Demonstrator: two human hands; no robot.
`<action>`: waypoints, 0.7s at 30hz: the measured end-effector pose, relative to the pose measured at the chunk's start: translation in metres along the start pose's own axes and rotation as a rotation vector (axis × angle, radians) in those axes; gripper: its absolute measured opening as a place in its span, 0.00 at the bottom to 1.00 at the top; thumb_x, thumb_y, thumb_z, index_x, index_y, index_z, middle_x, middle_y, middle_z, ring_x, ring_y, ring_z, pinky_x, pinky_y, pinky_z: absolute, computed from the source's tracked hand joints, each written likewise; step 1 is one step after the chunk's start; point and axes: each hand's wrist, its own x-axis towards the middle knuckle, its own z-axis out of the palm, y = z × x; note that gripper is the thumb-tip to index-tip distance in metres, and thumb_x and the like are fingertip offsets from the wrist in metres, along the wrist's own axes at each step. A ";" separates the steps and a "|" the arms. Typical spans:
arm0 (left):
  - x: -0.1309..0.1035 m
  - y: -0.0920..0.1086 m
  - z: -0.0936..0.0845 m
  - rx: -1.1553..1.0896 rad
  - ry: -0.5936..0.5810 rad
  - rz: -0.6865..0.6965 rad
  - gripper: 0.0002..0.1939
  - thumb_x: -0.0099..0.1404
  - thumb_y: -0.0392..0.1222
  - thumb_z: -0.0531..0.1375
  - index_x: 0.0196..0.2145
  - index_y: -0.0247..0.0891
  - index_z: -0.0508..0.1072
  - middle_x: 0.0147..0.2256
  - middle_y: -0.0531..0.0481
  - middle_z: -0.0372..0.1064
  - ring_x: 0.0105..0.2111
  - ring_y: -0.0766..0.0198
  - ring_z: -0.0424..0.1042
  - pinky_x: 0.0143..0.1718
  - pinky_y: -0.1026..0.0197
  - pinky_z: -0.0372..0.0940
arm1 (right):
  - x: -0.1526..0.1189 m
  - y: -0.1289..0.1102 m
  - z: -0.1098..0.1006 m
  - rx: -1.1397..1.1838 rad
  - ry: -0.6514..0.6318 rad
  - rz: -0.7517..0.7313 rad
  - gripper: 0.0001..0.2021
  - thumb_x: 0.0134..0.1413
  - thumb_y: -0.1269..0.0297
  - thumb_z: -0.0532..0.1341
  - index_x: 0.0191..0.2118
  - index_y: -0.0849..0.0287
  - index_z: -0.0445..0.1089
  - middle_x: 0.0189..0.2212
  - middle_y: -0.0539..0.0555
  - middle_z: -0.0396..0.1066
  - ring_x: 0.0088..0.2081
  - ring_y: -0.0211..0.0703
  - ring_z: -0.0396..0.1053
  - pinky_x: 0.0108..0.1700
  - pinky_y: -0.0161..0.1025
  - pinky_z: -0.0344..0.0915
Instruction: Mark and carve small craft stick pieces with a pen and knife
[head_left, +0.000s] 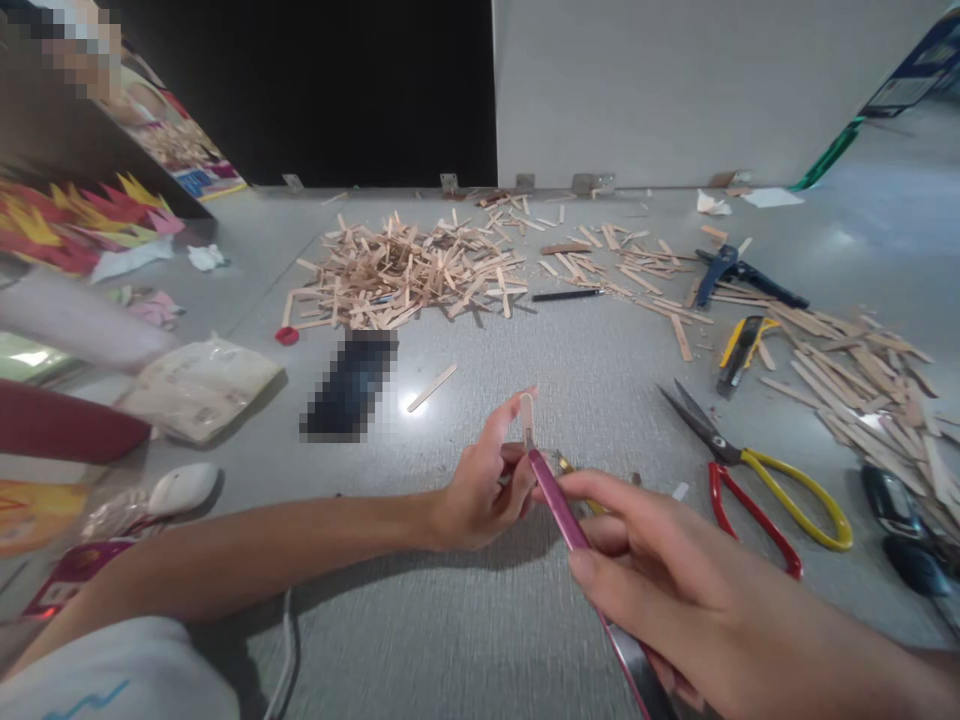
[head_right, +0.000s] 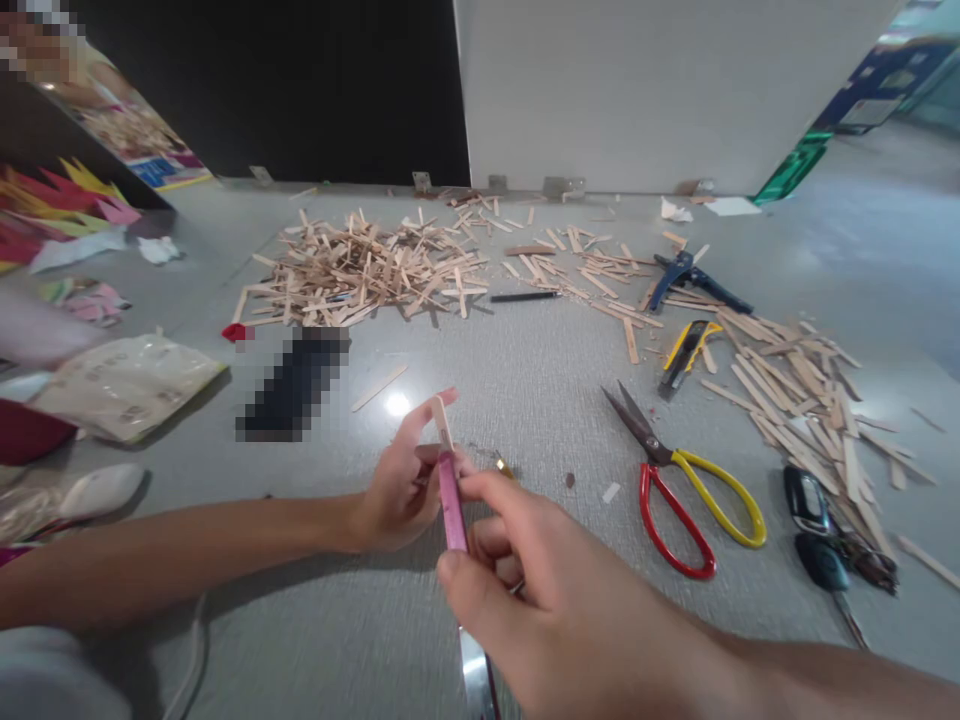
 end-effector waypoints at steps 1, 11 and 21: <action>0.000 0.001 0.000 0.005 -0.001 -0.008 0.30 0.85 0.48 0.52 0.76 0.41 0.46 0.26 0.58 0.71 0.18 0.72 0.67 0.19 0.73 0.60 | 0.000 0.000 -0.001 0.002 -0.001 0.000 0.23 0.66 0.52 0.60 0.62 0.50 0.74 0.30 0.51 0.73 0.27 0.42 0.66 0.27 0.36 0.64; 0.004 0.009 -0.002 0.149 0.021 -0.078 0.24 0.82 0.42 0.53 0.71 0.34 0.61 0.21 0.63 0.64 0.15 0.72 0.58 0.18 0.71 0.55 | 0.004 0.004 0.003 0.198 -0.072 0.230 0.24 0.71 0.48 0.58 0.65 0.53 0.68 0.24 0.45 0.65 0.19 0.35 0.62 0.18 0.29 0.58; 0.000 0.012 0.001 0.291 0.070 -0.172 0.27 0.73 0.32 0.57 0.68 0.36 0.64 0.22 0.62 0.70 0.18 0.71 0.64 0.24 0.71 0.63 | 0.013 0.017 0.014 0.389 -0.128 0.207 0.30 0.59 0.45 0.72 0.60 0.56 0.69 0.26 0.44 0.70 0.21 0.34 0.69 0.21 0.28 0.65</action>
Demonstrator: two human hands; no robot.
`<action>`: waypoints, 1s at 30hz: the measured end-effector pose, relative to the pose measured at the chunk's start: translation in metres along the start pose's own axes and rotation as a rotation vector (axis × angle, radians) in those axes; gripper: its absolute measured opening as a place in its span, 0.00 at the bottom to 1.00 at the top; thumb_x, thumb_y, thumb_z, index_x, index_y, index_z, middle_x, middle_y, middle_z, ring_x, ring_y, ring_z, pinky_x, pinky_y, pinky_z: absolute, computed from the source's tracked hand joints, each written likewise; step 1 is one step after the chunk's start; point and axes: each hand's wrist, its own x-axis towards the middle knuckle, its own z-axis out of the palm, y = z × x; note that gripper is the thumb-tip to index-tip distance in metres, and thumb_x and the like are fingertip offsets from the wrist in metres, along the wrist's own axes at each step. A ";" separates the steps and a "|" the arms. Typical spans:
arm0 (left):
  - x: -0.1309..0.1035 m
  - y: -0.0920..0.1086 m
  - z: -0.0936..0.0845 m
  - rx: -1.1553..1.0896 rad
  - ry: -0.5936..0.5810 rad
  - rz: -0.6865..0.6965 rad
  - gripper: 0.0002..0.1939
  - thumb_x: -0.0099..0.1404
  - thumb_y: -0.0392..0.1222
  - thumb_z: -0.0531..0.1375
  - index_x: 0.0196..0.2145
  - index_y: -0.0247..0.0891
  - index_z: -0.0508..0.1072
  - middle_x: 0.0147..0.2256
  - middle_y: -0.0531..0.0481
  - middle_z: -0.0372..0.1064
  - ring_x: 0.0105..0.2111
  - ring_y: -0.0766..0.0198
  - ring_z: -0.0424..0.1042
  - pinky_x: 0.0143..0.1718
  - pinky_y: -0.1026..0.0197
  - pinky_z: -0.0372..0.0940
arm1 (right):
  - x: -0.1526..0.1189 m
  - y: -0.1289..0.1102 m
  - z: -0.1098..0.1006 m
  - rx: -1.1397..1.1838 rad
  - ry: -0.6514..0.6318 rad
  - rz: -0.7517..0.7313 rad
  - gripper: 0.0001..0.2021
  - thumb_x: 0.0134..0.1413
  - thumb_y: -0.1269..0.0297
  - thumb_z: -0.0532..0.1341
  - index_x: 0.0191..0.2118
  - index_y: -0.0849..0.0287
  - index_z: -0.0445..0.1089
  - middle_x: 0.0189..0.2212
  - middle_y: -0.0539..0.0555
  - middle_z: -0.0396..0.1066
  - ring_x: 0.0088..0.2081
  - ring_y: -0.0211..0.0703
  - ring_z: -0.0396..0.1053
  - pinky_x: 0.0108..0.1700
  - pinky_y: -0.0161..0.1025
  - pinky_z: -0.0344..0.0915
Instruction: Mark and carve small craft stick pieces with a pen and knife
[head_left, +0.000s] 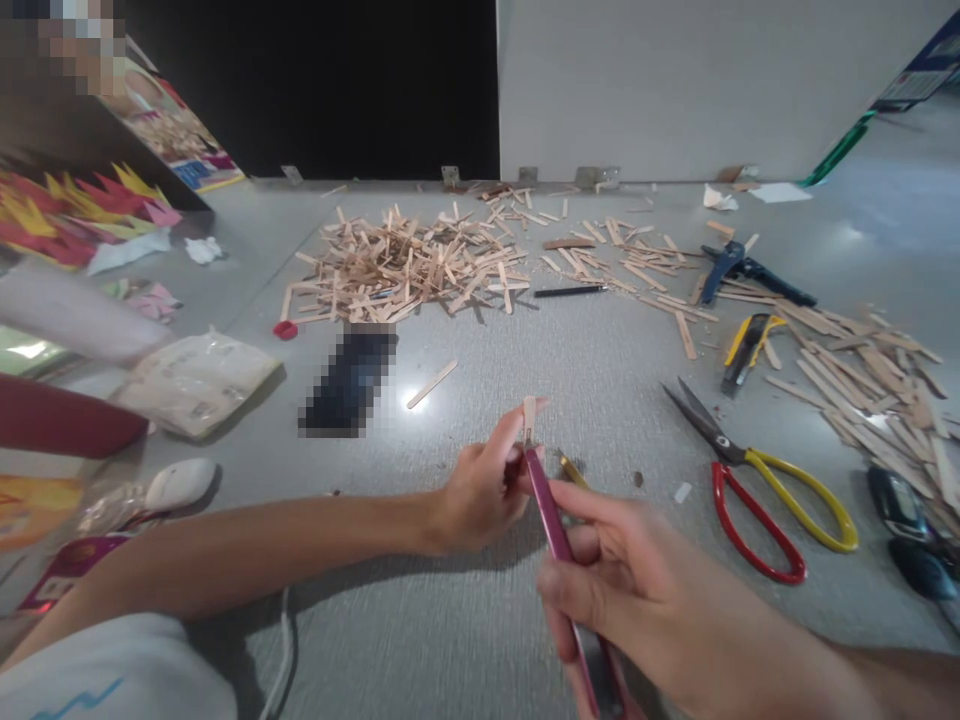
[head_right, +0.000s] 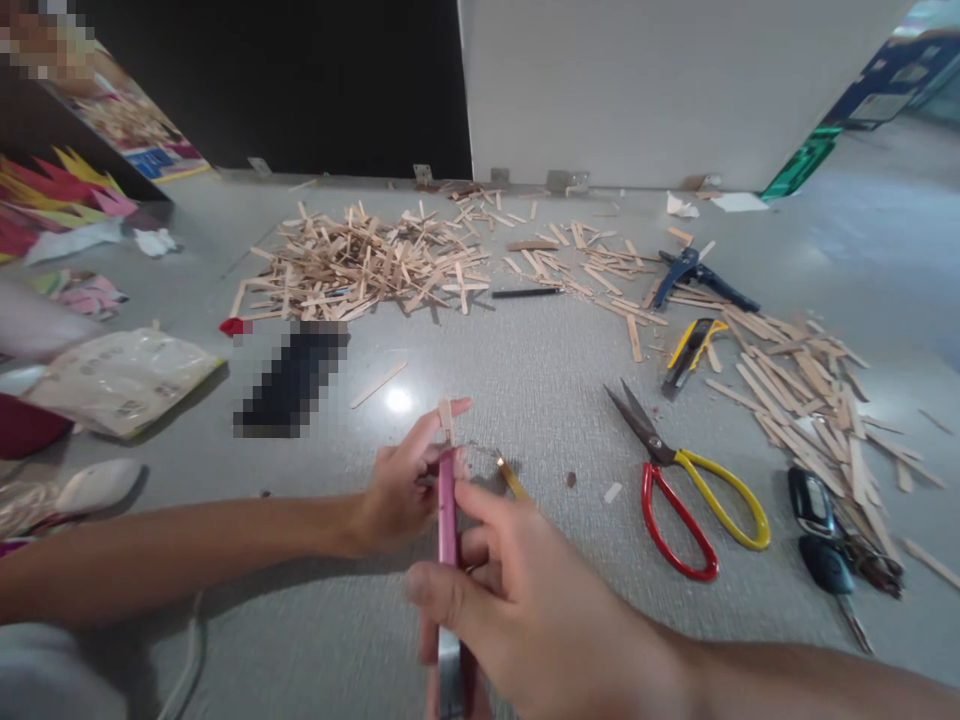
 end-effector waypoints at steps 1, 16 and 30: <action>-0.001 0.000 0.000 -0.010 0.009 -0.005 0.27 0.74 0.32 0.57 0.68 0.36 0.64 0.22 0.62 0.70 0.18 0.71 0.64 0.24 0.71 0.63 | 0.001 0.002 0.000 0.012 -0.018 -0.006 0.32 0.57 0.47 0.74 0.61 0.56 0.69 0.27 0.44 0.71 0.21 0.34 0.69 0.21 0.28 0.66; 0.002 0.001 -0.002 -0.094 -0.059 0.087 0.25 0.76 0.35 0.58 0.67 0.40 0.62 0.24 0.62 0.69 0.18 0.72 0.62 0.20 0.71 0.56 | -0.006 -0.021 -0.012 -0.262 0.093 -0.067 0.12 0.69 0.52 0.65 0.45 0.57 0.72 0.24 0.43 0.66 0.20 0.31 0.63 0.21 0.26 0.60; 0.023 0.012 -0.009 -0.775 -0.486 -0.233 0.20 0.77 0.53 0.64 0.57 0.43 0.62 0.36 0.50 0.77 0.31 0.63 0.79 0.35 0.61 0.74 | -0.001 -0.040 -0.068 -1.007 0.230 -0.094 0.20 0.76 0.53 0.50 0.41 0.53 0.78 0.36 0.53 0.80 0.37 0.46 0.77 0.35 0.37 0.66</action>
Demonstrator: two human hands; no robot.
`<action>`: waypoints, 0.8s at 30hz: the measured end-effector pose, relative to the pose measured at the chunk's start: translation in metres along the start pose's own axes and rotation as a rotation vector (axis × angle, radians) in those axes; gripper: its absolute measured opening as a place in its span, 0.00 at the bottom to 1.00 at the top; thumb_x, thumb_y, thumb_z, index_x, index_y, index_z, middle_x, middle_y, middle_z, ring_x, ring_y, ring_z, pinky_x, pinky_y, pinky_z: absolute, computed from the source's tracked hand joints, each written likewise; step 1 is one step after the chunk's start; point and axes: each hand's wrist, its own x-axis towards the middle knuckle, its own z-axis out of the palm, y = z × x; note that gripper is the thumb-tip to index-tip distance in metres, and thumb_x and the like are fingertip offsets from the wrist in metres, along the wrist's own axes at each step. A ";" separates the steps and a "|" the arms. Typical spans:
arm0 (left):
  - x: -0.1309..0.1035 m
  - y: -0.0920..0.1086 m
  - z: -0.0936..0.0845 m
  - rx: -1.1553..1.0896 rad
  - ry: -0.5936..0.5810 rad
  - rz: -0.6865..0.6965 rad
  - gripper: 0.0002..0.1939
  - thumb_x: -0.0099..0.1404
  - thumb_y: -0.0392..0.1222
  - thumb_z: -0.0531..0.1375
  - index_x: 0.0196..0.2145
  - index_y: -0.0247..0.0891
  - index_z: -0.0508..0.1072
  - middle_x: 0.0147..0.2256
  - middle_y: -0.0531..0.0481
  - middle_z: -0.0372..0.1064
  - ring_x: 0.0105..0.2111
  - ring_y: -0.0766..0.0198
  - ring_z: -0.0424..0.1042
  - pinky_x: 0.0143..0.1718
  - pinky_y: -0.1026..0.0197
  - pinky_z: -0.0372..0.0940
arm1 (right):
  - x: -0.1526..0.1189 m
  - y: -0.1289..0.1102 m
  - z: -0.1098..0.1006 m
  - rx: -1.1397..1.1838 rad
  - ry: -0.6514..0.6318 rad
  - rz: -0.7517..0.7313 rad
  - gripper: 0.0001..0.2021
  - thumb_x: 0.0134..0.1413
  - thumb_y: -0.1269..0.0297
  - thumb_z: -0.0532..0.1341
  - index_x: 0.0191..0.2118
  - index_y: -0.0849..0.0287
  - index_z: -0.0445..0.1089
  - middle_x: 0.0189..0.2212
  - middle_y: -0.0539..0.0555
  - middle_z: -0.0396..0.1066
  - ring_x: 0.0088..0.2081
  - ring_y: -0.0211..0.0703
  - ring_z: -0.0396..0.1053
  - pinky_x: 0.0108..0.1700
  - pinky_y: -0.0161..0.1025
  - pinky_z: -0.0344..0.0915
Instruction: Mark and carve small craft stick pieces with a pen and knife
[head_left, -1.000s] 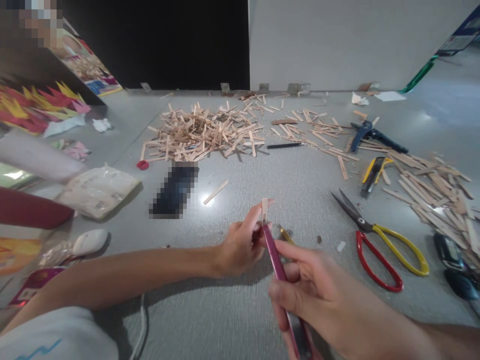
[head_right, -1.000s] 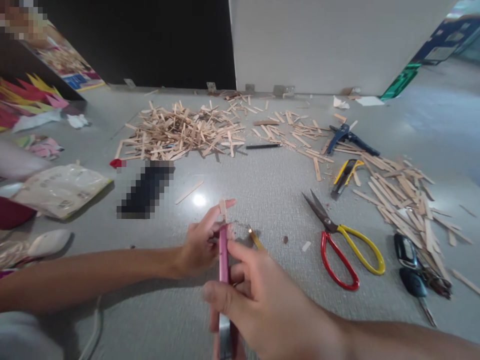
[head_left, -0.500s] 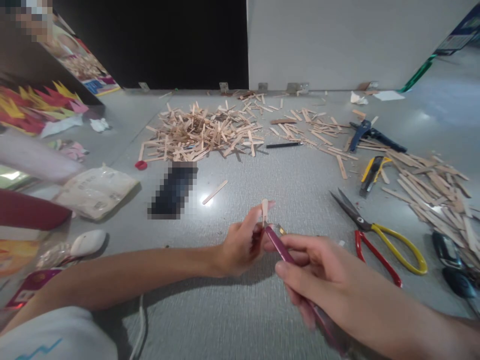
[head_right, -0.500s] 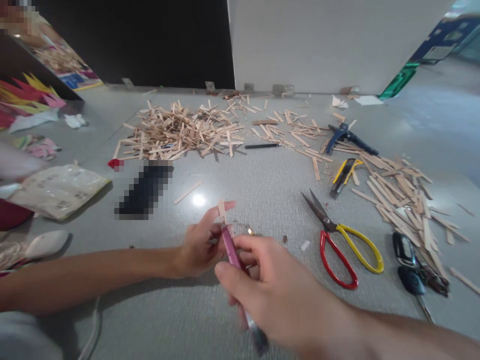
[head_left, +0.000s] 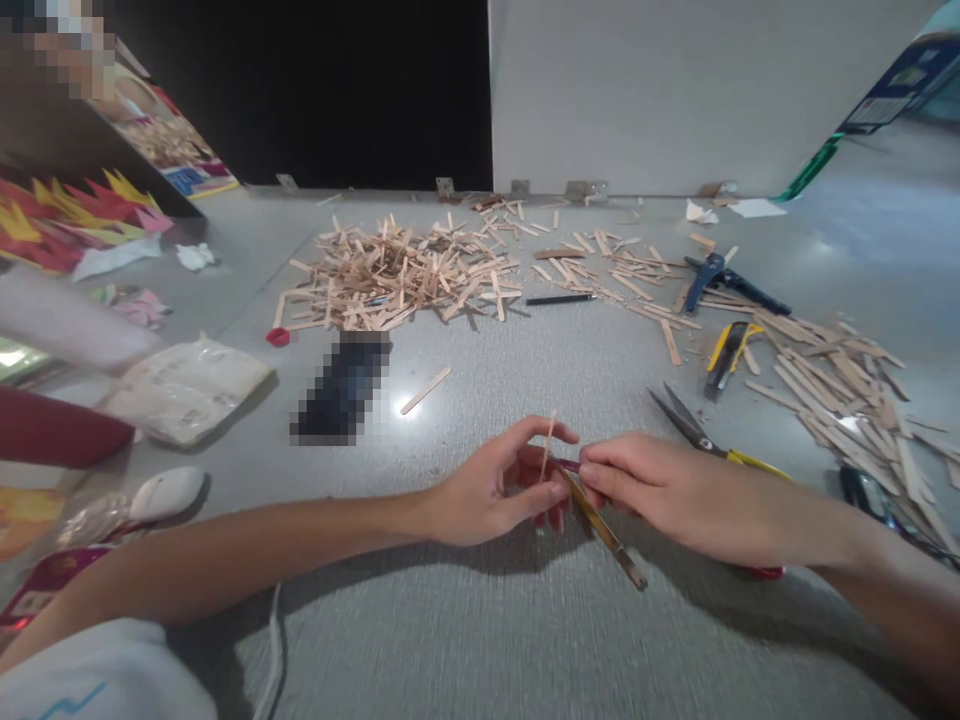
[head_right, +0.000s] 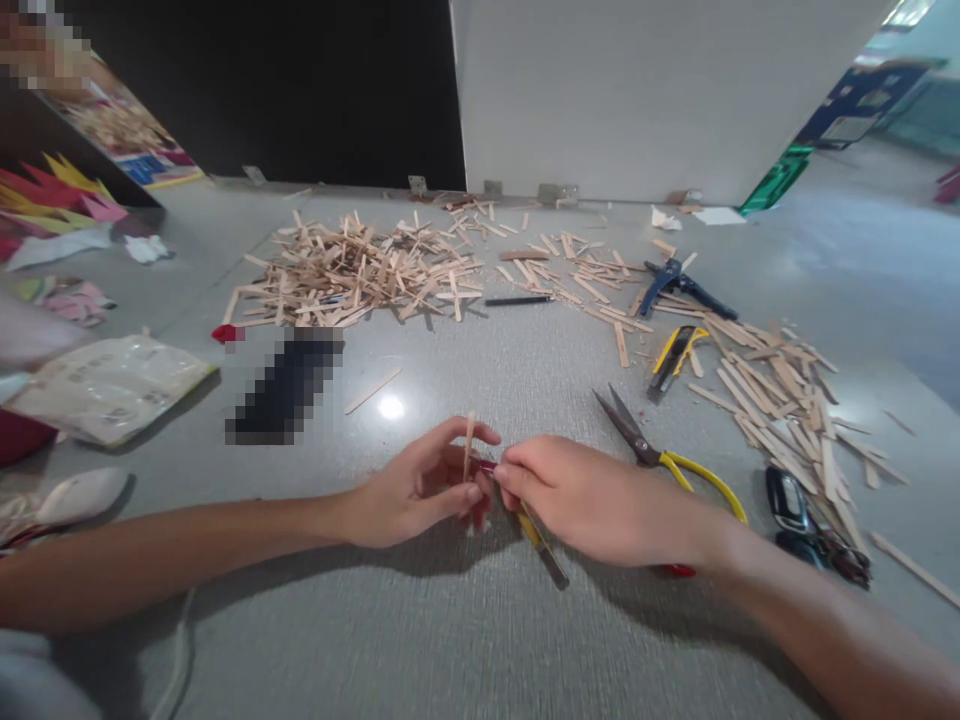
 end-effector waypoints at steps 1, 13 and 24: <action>0.001 -0.002 0.000 -0.055 -0.034 -0.026 0.21 0.77 0.54 0.65 0.55 0.43 0.61 0.35 0.51 0.76 0.31 0.64 0.79 0.35 0.62 0.73 | 0.000 0.001 0.000 -0.054 0.005 -0.018 0.21 0.76 0.53 0.49 0.40 0.52 0.78 0.37 0.53 0.81 0.37 0.47 0.78 0.36 0.38 0.66; 0.005 -0.016 0.000 -0.244 -0.172 -0.076 0.19 0.81 0.51 0.61 0.46 0.47 0.51 0.37 0.52 0.80 0.34 0.64 0.83 0.33 0.64 0.73 | -0.001 -0.002 -0.013 -0.354 -0.063 -0.167 0.21 0.74 0.58 0.49 0.39 0.55 0.78 0.34 0.56 0.80 0.36 0.50 0.77 0.39 0.41 0.66; 0.007 -0.012 0.002 -0.265 -0.172 -0.182 0.24 0.77 0.55 0.65 0.45 0.47 0.51 0.33 0.55 0.79 0.27 0.65 0.81 0.27 0.66 0.69 | 0.007 -0.006 -0.023 -0.344 -0.156 -0.202 0.23 0.72 0.54 0.46 0.31 0.55 0.71 0.28 0.54 0.75 0.29 0.45 0.71 0.36 0.41 0.64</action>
